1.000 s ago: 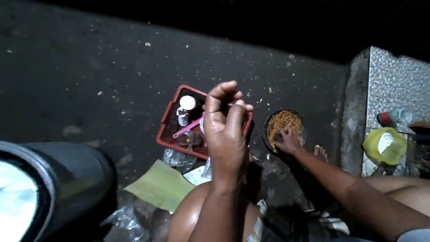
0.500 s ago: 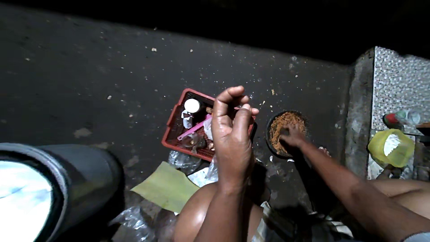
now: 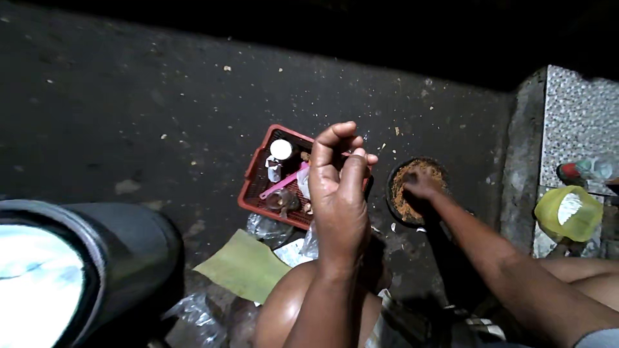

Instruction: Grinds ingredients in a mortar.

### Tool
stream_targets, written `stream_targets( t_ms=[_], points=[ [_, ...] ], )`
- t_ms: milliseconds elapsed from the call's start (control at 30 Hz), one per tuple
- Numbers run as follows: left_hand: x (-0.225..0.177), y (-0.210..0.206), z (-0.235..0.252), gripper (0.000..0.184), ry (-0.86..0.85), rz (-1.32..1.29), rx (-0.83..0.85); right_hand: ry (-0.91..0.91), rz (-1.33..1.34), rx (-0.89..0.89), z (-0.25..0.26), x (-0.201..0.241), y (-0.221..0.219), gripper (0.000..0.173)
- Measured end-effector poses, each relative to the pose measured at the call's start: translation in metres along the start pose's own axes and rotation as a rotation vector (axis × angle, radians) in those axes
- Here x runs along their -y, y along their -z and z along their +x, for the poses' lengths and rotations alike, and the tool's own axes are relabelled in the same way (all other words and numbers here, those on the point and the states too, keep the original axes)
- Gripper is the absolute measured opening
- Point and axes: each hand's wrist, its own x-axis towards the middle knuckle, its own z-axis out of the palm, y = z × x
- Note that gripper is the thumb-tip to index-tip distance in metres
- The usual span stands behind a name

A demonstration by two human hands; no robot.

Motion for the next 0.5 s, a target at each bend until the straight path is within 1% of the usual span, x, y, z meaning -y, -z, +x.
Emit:
stream_targets(
  t_ms=[33, 67, 100, 167, 267, 333, 400, 433, 467, 500],
  points=[
    [0.001, 0.0, 0.001, 0.03, -0.004, -0.001, 0.0, -0.08, -0.045, 0.229, -0.003, 0.004, 0.001, 0.065],
    [0.001, 0.001, 0.002, 0.03, -0.003, -0.005, -0.004, -0.097, -0.1, 0.318, -0.011, 0.003, -0.005, 0.066],
    [0.002, 0.002, 0.003, 0.03, -0.003, -0.012, -0.01, -0.085, -0.145, 0.322, -0.018, -0.001, -0.011, 0.065],
    [0.002, 0.004, 0.003, 0.029, -0.007, -0.015, -0.008, -0.098, -0.16, 0.236, -0.02, -0.015, -0.015, 0.061],
    [0.0, 0.005, 0.0, 0.029, 0.005, -0.002, -0.005, -0.213, -0.086, 0.079, 0.005, -0.019, 0.001, 0.064],
    [-0.001, 0.003, -0.001, 0.029, 0.004, -0.004, 0.002, -0.274, -0.046, 0.042, 0.022, -0.021, 0.008, 0.064],
    [-0.002, 0.002, -0.001, 0.03, -0.003, -0.019, -0.012, -0.332, 0.04, 0.142, 0.014, -0.009, 0.018, 0.066],
    [-0.003, 0.002, -0.001, 0.03, -0.009, -0.027, -0.02, -0.313, 0.052, 0.216, 0.004, -0.002, 0.017, 0.067],
    [-0.004, 0.002, -0.001, 0.03, -0.015, -0.034, -0.026, -0.25, -0.001, 0.267, -0.009, 0.002, 0.008, 0.067],
    [-0.004, 0.003, -0.001, 0.03, -0.018, -0.035, -0.025, -0.168, -0.076, 0.283, -0.022, 0.001, -0.006, 0.066]
  ],
)
